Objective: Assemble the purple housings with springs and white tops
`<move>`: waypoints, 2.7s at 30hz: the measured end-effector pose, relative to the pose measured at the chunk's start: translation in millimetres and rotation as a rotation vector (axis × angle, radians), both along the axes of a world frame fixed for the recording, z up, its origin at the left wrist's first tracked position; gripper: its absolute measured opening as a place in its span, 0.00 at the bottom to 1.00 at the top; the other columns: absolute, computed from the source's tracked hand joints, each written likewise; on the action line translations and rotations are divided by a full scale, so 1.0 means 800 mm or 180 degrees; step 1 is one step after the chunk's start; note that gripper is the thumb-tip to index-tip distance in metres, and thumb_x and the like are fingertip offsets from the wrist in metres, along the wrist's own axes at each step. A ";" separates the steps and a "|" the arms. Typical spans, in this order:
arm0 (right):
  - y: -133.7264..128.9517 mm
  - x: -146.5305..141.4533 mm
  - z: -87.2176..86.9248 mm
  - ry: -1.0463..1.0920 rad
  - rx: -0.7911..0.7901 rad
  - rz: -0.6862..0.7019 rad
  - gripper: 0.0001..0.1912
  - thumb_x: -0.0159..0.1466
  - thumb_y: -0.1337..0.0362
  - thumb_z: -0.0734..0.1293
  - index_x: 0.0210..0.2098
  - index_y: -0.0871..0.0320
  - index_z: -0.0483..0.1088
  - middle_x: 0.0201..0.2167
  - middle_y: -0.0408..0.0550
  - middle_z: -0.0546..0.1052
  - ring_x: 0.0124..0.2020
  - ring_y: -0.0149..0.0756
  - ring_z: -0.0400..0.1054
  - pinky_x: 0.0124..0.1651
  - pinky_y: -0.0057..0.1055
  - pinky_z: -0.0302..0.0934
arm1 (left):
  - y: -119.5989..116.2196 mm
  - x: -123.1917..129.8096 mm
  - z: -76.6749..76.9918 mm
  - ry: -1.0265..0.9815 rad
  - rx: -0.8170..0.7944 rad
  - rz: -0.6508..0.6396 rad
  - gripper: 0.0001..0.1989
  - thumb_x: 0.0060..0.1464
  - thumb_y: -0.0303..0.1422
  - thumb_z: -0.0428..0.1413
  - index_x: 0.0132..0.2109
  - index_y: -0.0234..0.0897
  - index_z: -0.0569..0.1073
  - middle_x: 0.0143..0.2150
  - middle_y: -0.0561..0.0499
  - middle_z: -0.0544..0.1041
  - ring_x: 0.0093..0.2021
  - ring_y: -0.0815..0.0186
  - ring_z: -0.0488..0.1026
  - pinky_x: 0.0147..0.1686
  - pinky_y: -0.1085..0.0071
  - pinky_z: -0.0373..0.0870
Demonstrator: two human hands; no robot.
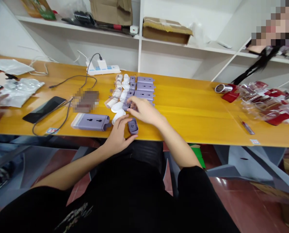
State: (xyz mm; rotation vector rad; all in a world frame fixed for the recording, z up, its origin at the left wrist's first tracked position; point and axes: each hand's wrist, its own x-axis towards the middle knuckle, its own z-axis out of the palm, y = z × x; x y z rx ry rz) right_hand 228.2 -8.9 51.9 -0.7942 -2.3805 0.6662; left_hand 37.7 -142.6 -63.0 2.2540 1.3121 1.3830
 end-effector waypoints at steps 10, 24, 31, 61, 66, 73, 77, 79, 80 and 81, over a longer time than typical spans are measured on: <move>-0.029 0.053 -0.066 0.1829 -0.2046 0.0253 0.28 0.69 0.45 0.89 0.56 0.50 0.78 0.48 0.48 0.91 0.53 0.42 0.90 0.63 0.43 0.84 | 0.012 -0.001 -0.004 -0.0568 -0.0782 -0.0329 0.52 0.69 0.36 0.73 0.88 0.48 0.54 0.83 0.30 0.71 0.84 0.34 0.74 0.83 0.28 0.72; -0.061 0.050 -0.101 0.1889 -0.0699 -0.0095 0.21 0.75 0.44 0.82 0.53 0.50 0.78 0.54 0.55 0.91 0.49 0.44 0.86 0.54 0.45 0.81 | 0.017 0.007 0.015 -0.0953 -0.0737 -0.0581 0.50 0.68 0.29 0.69 0.89 0.52 0.58 0.84 0.34 0.69 0.84 0.40 0.72 0.64 0.50 0.92; -0.071 0.043 -0.099 0.1685 -0.0659 -0.0029 0.15 0.76 0.51 0.81 0.54 0.51 0.79 0.56 0.56 0.92 0.57 0.49 0.88 0.66 0.52 0.82 | 0.017 -0.003 0.000 -0.1118 -0.0678 -0.0612 0.48 0.69 0.34 0.71 0.87 0.51 0.61 0.83 0.34 0.70 0.81 0.41 0.76 0.62 0.52 0.92; -0.076 0.040 -0.109 0.1112 -0.0080 -0.0067 0.21 0.84 0.47 0.71 0.70 0.48 0.73 0.62 0.58 0.86 0.57 0.53 0.85 0.65 0.56 0.82 | 0.023 -0.018 0.016 -0.0794 -0.0675 -0.0835 0.49 0.59 0.27 0.68 0.84 0.47 0.63 0.80 0.37 0.72 0.80 0.43 0.75 0.83 0.43 0.74; -0.078 0.040 -0.105 0.0974 0.0041 -0.0096 0.20 0.84 0.45 0.72 0.65 0.49 0.79 0.58 0.56 0.88 0.55 0.53 0.85 0.64 0.55 0.83 | 0.025 -0.022 0.010 -0.1050 -0.0982 -0.1130 0.47 0.65 0.33 0.67 0.85 0.52 0.61 0.81 0.39 0.72 0.76 0.46 0.79 0.73 0.50 0.84; -0.081 0.033 -0.102 0.1115 0.0169 -0.0214 0.18 0.81 0.44 0.76 0.60 0.50 0.82 0.55 0.54 0.90 0.51 0.50 0.87 0.61 0.51 0.83 | 0.032 -0.022 0.003 -0.1236 -0.1003 -0.0959 0.37 0.66 0.31 0.60 0.80 0.51 0.68 0.73 0.42 0.79 0.71 0.49 0.81 0.73 0.49 0.83; -0.084 0.027 -0.100 0.1181 0.0199 -0.0311 0.16 0.81 0.46 0.77 0.57 0.51 0.82 0.51 0.53 0.90 0.46 0.47 0.85 0.56 0.47 0.82 | 0.036 -0.017 0.001 -0.1330 -0.1072 -0.0834 0.36 0.64 0.30 0.60 0.77 0.49 0.69 0.71 0.43 0.80 0.68 0.51 0.82 0.70 0.51 0.84; -0.083 0.024 -0.100 0.1195 0.0231 -0.0404 0.16 0.81 0.47 0.77 0.57 0.51 0.83 0.49 0.51 0.90 0.43 0.44 0.84 0.53 0.45 0.81 | 0.039 -0.016 -0.001 -0.1390 -0.1102 -0.0809 0.35 0.64 0.30 0.59 0.77 0.48 0.69 0.71 0.42 0.81 0.68 0.52 0.82 0.68 0.52 0.85; -0.083 0.023 -0.101 0.1205 0.0236 -0.0460 0.16 0.81 0.47 0.77 0.57 0.51 0.83 0.47 0.50 0.89 0.42 0.43 0.82 0.52 0.44 0.81 | 0.040 -0.015 -0.001 -0.1406 -0.1115 -0.0792 0.35 0.64 0.30 0.59 0.77 0.47 0.69 0.70 0.42 0.81 0.67 0.52 0.82 0.68 0.52 0.85; -0.082 0.022 -0.103 0.1227 0.0229 -0.0507 0.16 0.80 0.48 0.77 0.57 0.51 0.83 0.45 0.49 0.88 0.40 0.42 0.81 0.51 0.43 0.80 | 0.041 -0.014 -0.002 -0.1418 -0.1124 -0.0772 0.36 0.64 0.29 0.59 0.77 0.47 0.69 0.69 0.42 0.81 0.66 0.52 0.82 0.68 0.52 0.85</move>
